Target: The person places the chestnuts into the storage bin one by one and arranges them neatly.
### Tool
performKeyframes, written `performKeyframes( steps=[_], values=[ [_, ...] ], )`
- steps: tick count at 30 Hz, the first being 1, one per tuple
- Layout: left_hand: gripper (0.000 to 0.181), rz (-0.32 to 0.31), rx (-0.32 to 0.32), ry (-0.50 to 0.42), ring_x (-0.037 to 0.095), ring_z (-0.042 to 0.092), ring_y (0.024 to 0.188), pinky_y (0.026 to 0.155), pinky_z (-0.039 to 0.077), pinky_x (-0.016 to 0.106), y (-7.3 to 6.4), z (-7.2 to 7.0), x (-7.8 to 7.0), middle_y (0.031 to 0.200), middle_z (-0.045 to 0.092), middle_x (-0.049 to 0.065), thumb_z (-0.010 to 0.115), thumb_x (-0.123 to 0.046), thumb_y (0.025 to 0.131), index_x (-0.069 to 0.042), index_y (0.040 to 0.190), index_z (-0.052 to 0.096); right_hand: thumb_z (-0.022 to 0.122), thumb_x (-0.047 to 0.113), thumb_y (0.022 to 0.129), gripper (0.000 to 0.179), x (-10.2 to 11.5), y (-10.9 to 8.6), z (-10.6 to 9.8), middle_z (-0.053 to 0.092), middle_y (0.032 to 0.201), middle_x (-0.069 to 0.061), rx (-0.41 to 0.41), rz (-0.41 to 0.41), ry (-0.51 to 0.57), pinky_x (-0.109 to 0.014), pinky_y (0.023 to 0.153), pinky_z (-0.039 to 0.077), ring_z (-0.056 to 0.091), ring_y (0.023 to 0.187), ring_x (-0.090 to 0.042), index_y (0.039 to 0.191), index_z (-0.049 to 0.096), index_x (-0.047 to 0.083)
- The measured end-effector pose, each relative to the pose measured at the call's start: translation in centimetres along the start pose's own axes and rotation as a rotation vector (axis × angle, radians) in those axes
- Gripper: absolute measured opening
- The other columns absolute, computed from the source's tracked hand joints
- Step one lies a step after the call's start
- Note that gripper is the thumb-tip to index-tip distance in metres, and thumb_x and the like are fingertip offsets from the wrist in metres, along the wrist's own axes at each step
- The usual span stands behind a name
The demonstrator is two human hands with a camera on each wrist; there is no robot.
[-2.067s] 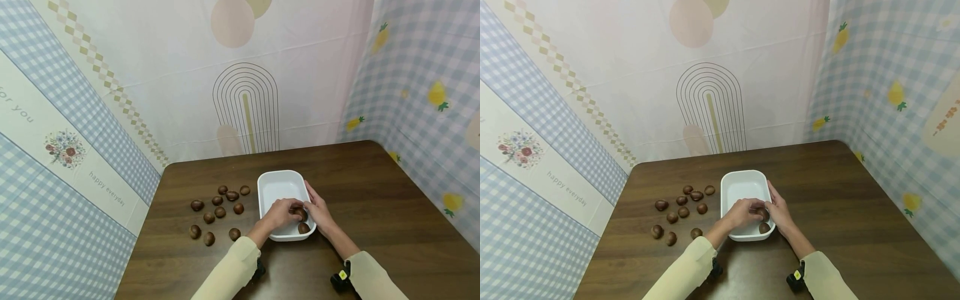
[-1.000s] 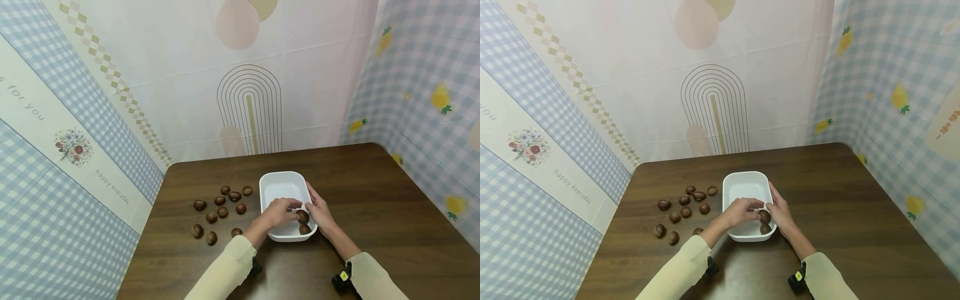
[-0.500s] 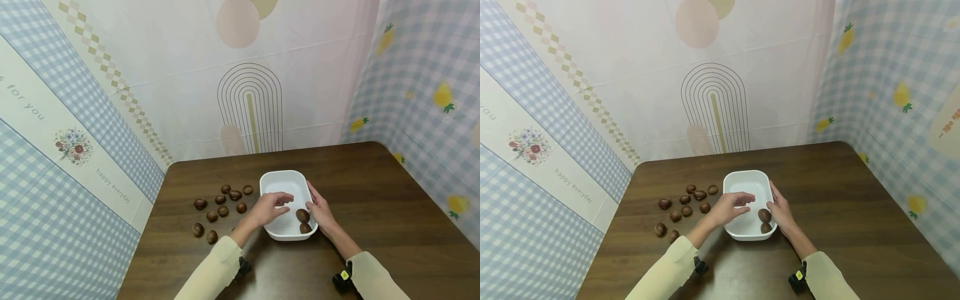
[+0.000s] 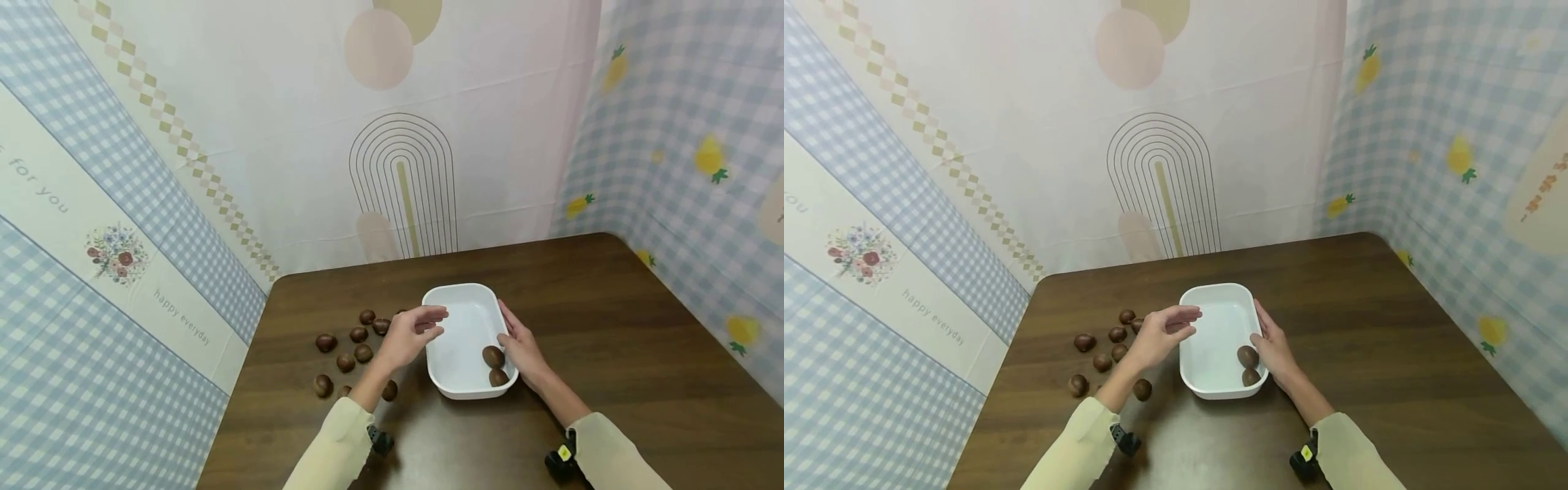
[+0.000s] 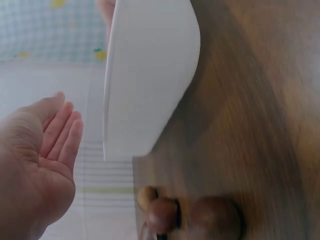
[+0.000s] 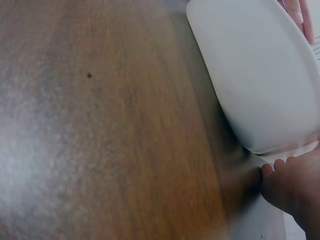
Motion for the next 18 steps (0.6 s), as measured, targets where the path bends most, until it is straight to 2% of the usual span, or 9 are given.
performKeyframes(
  steps=[3, 9, 13, 18],
  values=[
    [0.039, -0.014, -0.032, -0.032, 0.023, 0.069, 0.124, 0.101, 0.054, 0.026, -0.3, -0.9, 0.4, 0.133, 0.073, 0.010, 0.073, -0.002, 0.101, 0.002, 0.138, 0.066, 0.040, -0.012, 0.094, 0.083, -0.1, 0.0, 0.0, 0.015, 0.176, -0.008, -0.002, 0.005, -0.009, -0.020, 0.119, 0.026, 0.016, 0.160, -0.025, 0.171, 0.018, 0.012],
    [0.039, -0.009, -0.120, -0.058, 0.035, 0.069, 0.124, 0.099, 0.057, 0.030, -0.8, -2.5, 1.6, 0.132, 0.072, 0.015, 0.074, 0.001, 0.098, 0.005, 0.136, 0.067, 0.040, -0.013, 0.094, 0.084, 0.1, -0.1, 0.1, 0.015, 0.176, -0.008, 0.000, 0.007, -0.006, -0.034, 0.125, 0.021, 0.016, 0.160, -0.026, 0.171, 0.018, 0.013],
    [0.040, -0.011, -0.169, -0.063, 0.036, 0.068, 0.125, 0.102, 0.056, 0.035, -1.2, -3.6, 2.7, 0.133, 0.071, 0.019, 0.075, -0.001, 0.098, 0.005, 0.137, 0.066, 0.041, -0.012, 0.094, 0.084, 0.2, -0.1, 0.1, 0.015, 0.176, -0.007, -0.002, 0.018, -0.018, -0.033, 0.125, 0.021, 0.016, 0.160, -0.025, 0.171, 0.018, 0.014],
    [0.040, -0.062, -0.263, -0.045, 0.040, 0.067, 0.126, 0.104, 0.055, 0.040, -2.1, -4.7, 4.0, 0.134, 0.070, 0.022, 0.077, -0.003, 0.097, 0.000, 0.136, 0.068, 0.040, -0.012, 0.095, 0.084, 0.4, -0.2, 0.1, 0.014, 0.176, -0.008, -0.003, 0.020, -0.032, -0.034, 0.125, 0.021, 0.016, 0.160, -0.026, 0.171, 0.017, 0.013]
  ],
)
Point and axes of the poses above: each hand's wrist, its own y-axis towards the middle knuckle, its own z-axis out of the palm, x = y × z, the point moved 2 cm from there along y, towards the middle knuckle
